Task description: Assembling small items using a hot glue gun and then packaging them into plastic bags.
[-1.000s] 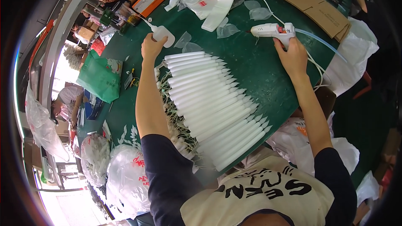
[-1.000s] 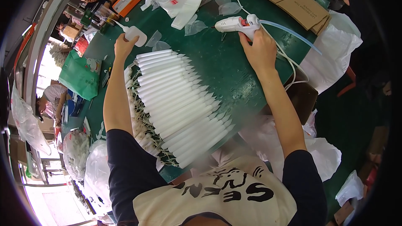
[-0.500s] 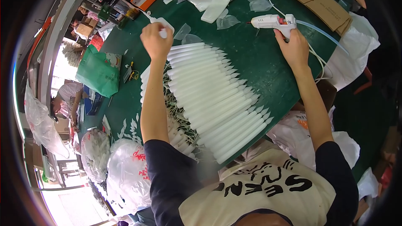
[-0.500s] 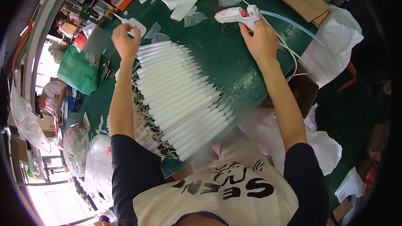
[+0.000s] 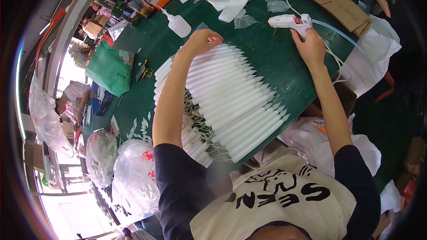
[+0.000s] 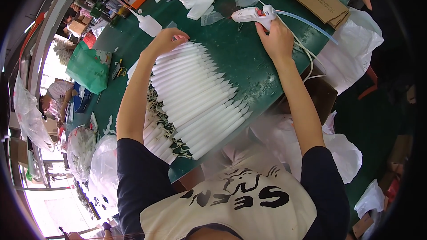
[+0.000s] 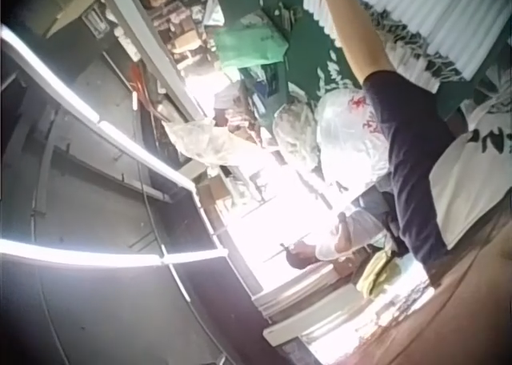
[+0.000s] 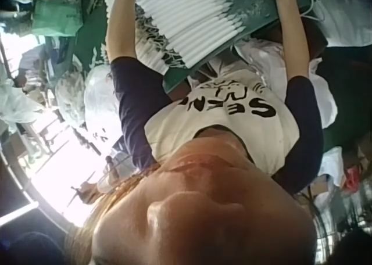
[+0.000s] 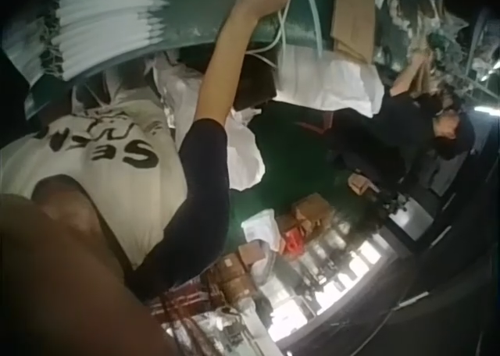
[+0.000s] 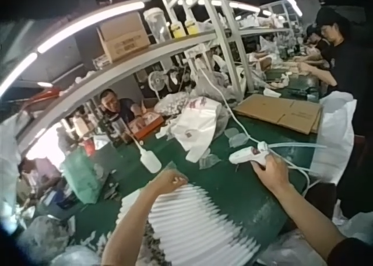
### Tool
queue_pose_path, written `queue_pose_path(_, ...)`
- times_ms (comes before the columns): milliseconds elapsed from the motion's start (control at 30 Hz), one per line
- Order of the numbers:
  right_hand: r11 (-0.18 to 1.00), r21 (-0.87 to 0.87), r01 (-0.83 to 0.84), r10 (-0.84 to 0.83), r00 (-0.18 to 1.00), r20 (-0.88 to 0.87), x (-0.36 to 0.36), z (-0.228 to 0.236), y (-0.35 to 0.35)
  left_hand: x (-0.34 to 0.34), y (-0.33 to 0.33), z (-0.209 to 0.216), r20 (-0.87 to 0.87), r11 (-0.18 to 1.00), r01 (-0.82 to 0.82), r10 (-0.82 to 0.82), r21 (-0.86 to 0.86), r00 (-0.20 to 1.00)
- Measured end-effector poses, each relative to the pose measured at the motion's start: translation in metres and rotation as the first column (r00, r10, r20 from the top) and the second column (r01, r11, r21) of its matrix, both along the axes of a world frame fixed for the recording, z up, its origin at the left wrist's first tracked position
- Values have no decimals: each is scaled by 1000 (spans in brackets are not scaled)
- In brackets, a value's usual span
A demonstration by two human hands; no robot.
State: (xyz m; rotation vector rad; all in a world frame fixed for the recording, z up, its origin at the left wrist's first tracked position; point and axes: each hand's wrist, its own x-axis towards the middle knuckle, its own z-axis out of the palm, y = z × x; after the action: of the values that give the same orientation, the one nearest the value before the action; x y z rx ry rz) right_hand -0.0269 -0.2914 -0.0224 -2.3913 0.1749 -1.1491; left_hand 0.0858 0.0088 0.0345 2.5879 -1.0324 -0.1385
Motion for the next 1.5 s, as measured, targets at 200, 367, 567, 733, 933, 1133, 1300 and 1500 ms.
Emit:
queue_pose_path(200, 1000, -6, -1, 1, 999, 40, -2, 1, -3, 6, -17, -1, 100, 991, 45, -58, 124, 993)
queue_pose_path(367, 999, -33, -4, 6, 999, 47, -2, -1, -1, 7, -19, -10, 181, 968, -11, -36, 251, 983)
queue_pose_path(567, 999, -40, -37, 37, 999, 0, -4, -5, -5, -1, -10, -17, 329, 997, 42, -61, 65, 942)
queue_pose_path(733, 991, 69, -116, 126, 977, -172, -8, 10, -8, -7, -18, -14, -7, 922, -95, 99, -376, 995)
queue_pose_path(933, 962, 76, -264, 272, 955, -121, -8, 22, -17, -15, -25, -7, 33, 912, -145, 171, -383, 985)
queue_pose_path(1133, 819, 342, -461, 526, 841, -126, -14, 41, -7, -12, -20, -21, -85, 891, -167, 145, -421, 986)
queue_pose_path(1300, 844, 291, -450, 514, 834, -201, -14, 42, 1, -11, -10, -23, -161, 905, -202, 151, -375, 975)
queue_pose_path(1500, 875, 232, -424, 471, 858, -208, -14, 36, 1, -17, -3, -13, -209, 949, -162, 106, -271, 972)
